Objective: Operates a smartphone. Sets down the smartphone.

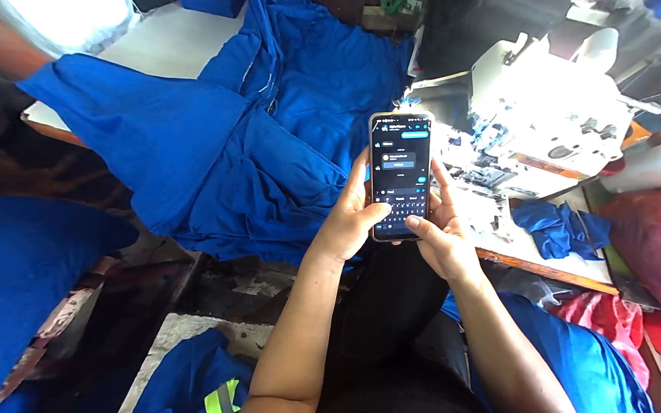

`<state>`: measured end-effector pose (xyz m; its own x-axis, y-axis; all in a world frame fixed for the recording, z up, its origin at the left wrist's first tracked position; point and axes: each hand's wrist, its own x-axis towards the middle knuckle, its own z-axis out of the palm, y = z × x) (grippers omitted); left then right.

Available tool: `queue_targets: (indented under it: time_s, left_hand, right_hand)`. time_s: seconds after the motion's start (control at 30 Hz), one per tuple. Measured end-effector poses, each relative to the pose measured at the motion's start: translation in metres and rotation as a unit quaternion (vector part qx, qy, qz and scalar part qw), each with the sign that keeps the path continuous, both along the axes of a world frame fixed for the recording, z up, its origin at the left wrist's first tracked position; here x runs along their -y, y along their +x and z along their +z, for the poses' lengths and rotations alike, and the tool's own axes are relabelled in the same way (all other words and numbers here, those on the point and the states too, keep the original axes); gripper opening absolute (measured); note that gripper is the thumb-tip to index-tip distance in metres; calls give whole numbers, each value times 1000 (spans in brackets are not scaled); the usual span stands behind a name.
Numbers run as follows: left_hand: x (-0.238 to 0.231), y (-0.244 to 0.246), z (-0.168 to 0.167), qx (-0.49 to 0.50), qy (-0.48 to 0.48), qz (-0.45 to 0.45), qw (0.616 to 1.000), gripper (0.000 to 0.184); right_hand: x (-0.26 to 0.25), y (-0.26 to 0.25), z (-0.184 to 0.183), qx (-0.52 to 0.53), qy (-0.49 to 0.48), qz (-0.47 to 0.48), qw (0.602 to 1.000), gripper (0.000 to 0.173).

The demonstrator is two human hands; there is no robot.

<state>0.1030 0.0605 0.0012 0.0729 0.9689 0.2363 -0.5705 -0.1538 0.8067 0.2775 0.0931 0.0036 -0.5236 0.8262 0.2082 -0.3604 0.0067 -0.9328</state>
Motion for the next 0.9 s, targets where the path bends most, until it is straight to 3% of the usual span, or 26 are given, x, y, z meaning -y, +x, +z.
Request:
queue_targets:
  time_s: [0.33,0.9]
  left_hand:
    - [1,-4,2,10,12,-13,1000,90]
    - [3,-5,2,3,23,-15,1000,93]
  right_hand:
    - [-4,3,-1,-22,2,35,999,87]
    - [-3,1,-1,-20,8,28,999,79]
